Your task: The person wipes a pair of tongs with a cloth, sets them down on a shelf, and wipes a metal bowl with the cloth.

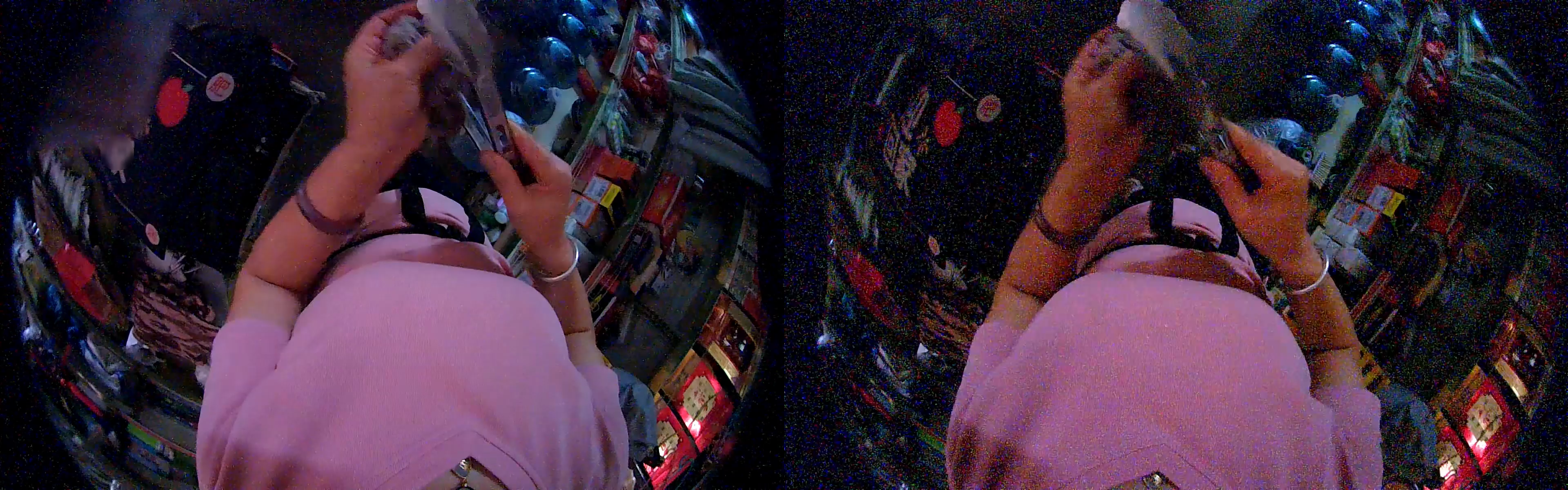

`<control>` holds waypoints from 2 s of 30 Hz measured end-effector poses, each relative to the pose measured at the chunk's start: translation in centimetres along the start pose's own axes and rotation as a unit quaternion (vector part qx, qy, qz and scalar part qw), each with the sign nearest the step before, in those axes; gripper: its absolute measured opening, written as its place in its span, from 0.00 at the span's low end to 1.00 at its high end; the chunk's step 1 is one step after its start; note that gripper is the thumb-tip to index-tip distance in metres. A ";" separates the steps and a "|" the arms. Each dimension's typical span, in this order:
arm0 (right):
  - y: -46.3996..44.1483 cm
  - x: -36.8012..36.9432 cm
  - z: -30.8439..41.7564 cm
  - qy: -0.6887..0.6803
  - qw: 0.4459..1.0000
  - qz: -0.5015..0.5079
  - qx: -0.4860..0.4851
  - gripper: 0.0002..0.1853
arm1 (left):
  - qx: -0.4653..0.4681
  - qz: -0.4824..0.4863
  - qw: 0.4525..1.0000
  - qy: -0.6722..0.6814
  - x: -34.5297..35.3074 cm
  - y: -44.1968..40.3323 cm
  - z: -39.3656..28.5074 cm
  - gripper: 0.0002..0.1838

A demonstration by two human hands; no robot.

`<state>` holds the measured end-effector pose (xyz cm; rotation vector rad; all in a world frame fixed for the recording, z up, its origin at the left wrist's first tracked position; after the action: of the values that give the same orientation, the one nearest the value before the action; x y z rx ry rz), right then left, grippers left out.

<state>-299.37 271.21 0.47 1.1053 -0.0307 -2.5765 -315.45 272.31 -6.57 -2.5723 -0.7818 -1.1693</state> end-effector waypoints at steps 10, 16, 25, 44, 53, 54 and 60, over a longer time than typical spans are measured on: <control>0.1 0.5 -0.8 -0.018 1.000 -0.008 -0.020 0.19 | -0.064 0.004 0.994 0.092 0.0 0.1 -0.5 0.16; -1.5 1.1 -0.2 0.016 0.997 -0.040 -0.066 0.18 | 0.004 0.062 0.976 -0.208 -0.4 0.6 -1.3 0.16; -4.4 -8.5 -3.5 -0.099 0.979 -0.178 0.010 0.17 | -0.029 -0.060 0.993 -0.096 -7.0 0.2 -3.9 0.13; -8.2 2.5 -18.0 0.353 0.803 0.402 -0.261 0.20 | -0.017 -0.277 0.947 -0.163 -10.6 -9.2 -3.2 0.17; -34.6 1.4 -24.3 0.128 0.941 0.309 0.044 0.13 | -0.022 -0.336 0.930 -0.146 -15.6 -20.2 1.4 0.16; -37.1 4.5 -27.6 0.004 0.923 0.315 0.220 0.13 | -0.007 -0.340 0.932 -0.124 -17.6 -22.0 1.6 0.15; -39.6 23.6 -34.8 0.081 0.762 0.520 0.377 0.13 | 0.007 -0.436 0.900 -0.024 -32.7 -31.3 0.0 0.14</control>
<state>-301.59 305.06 -46.34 1.0539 -1.3299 -1.3997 -350.37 286.14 -31.93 -2.2434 -2.0665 -1.2570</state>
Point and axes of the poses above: each hand's wrist, its own y-axis away from the middle knuckle, its own x-axis out of the palm, z = x × y, the point moved 10 cm from there along -y, towards the middle knuckle, and after that the axes turned 13 degrees about x, right-handed, at the moved point
